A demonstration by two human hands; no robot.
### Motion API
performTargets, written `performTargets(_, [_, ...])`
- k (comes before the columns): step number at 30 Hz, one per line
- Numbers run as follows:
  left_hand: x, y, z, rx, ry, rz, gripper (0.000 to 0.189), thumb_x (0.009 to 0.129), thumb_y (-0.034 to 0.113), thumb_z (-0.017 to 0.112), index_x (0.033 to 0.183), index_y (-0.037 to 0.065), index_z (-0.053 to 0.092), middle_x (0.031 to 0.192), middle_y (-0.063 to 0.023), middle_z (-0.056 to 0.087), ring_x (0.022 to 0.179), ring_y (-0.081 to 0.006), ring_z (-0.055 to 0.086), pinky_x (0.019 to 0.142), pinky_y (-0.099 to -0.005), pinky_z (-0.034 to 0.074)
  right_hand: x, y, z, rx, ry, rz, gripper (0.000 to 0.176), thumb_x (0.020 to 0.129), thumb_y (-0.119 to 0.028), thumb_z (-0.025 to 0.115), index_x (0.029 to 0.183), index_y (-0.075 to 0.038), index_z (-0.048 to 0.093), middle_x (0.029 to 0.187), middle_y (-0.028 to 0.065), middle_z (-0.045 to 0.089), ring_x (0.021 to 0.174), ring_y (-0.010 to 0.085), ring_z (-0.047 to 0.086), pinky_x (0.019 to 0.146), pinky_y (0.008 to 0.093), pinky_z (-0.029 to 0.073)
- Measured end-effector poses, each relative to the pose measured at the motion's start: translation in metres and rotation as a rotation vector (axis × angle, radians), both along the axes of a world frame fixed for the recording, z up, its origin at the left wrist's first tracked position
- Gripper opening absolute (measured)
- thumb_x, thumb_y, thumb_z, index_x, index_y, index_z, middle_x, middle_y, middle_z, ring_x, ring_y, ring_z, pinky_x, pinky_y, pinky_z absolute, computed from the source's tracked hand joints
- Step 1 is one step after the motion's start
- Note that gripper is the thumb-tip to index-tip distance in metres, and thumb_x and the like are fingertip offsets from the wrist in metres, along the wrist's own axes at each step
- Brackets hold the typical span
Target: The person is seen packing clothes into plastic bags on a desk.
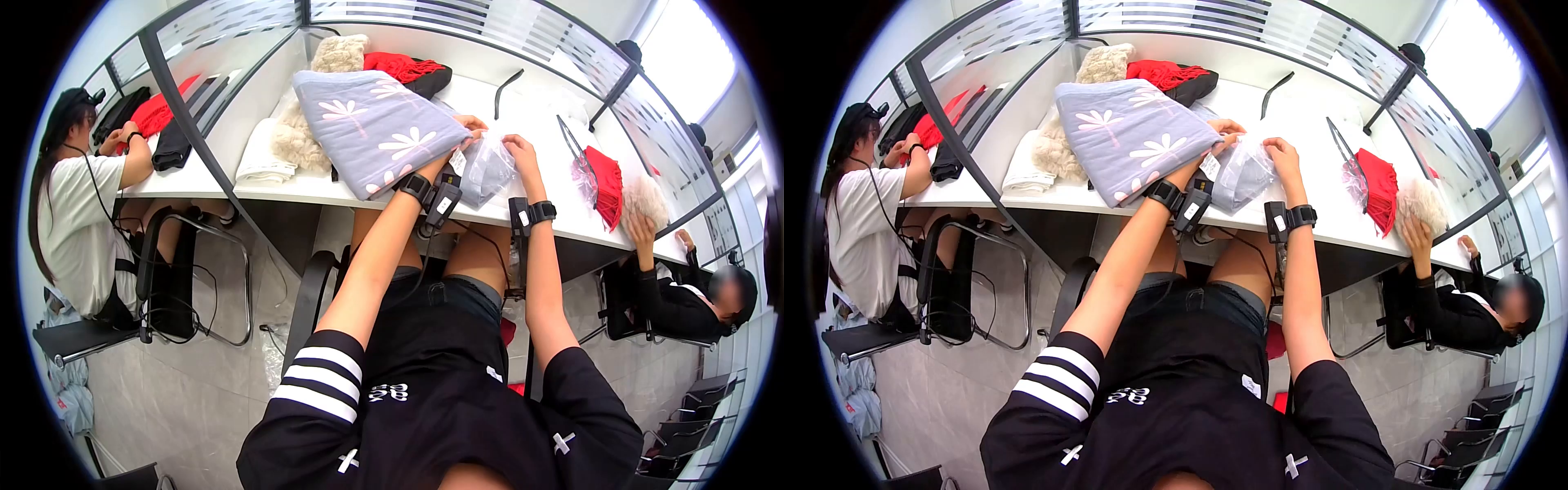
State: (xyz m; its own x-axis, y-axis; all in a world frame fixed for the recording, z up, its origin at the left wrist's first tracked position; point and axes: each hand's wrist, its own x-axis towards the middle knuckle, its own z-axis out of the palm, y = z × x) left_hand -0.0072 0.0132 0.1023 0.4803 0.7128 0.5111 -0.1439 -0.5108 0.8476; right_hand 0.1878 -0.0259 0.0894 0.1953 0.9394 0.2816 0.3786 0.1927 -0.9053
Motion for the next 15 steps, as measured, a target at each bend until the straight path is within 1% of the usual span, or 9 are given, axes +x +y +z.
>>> performTargets(3, [-0.001, -0.002, 0.000, -0.028, -0.016, -0.013, 0.020, 0.075, 0.017, 0.058, 0.088, 0.002, 0.057, 0.071, -0.0037, 0.058, 0.059, -0.0075, 0.048, 0.052, -0.0198, 0.040, 0.000, 0.000, 0.000, 0.012, -0.015, -0.002, 0.016, 0.074, -0.007, 0.049, 0.085, 0.001, 0.057, 0.075, 0.0028, 0.056, 0.067, 0.0083, 0.050, 0.061, 0.0179, 0.039])
performTargets(5, [-0.001, 0.002, -0.003, -0.066, -0.029, -0.070, 0.021, 0.075, 0.017, 0.057, 0.090, 0.002, 0.056, 0.070, -0.0031, 0.057, 0.058, -0.0073, 0.047, 0.051, -0.0194, 0.039, -0.002, -0.002, 0.002, 0.018, -0.033, -0.014, 0.015, 0.074, -0.007, 0.049, 0.085, 0.001, 0.057, 0.075, 0.0026, 0.056, 0.068, 0.0085, 0.050, 0.062, 0.0184, 0.039])
performTargets(9, [0.003, 0.010, -0.013, -0.005, -0.037, -0.077, 0.021, 0.075, 0.016, 0.057, 0.091, 0.002, 0.055, 0.068, -0.0023, 0.055, 0.057, -0.0071, 0.046, 0.049, -0.0193, 0.038, 0.000, 0.000, 0.000, 0.020, -0.040, -0.009, 0.015, 0.074, -0.007, 0.049, 0.085, 0.001, 0.057, 0.076, 0.0026, 0.056, 0.068, 0.0087, 0.050, 0.063, 0.0186, 0.039])
performTargets(11, [0.004, 0.012, -0.015, -0.011, -0.063, -0.097, 0.022, 0.075, 0.017, 0.057, 0.091, 0.002, 0.055, 0.068, -0.0022, 0.055, 0.057, -0.0068, 0.046, 0.049, -0.0191, 0.037, -0.001, 0.000, 0.000, 0.037, -0.019, -0.014, 0.014, 0.074, -0.006, 0.050, 0.083, 0.000, 0.059, 0.074, 0.0032, 0.058, 0.067, 0.0097, 0.050, 0.063, 0.0206, 0.040])
performTargets(15, [-0.004, -0.001, -0.001, -0.030, -0.010, -0.065, 0.022, 0.075, 0.016, 0.057, 0.092, 0.001, 0.055, 0.068, -0.0018, 0.055, 0.057, -0.0057, 0.045, 0.048, -0.0188, 0.036, 0.001, 0.001, -0.002, 0.032, -0.022, -0.023, 0.014, 0.074, -0.006, 0.050, 0.083, 0.000, 0.059, 0.074, 0.0029, 0.058, 0.067, 0.0096, 0.050, 0.063, 0.0205, 0.040])
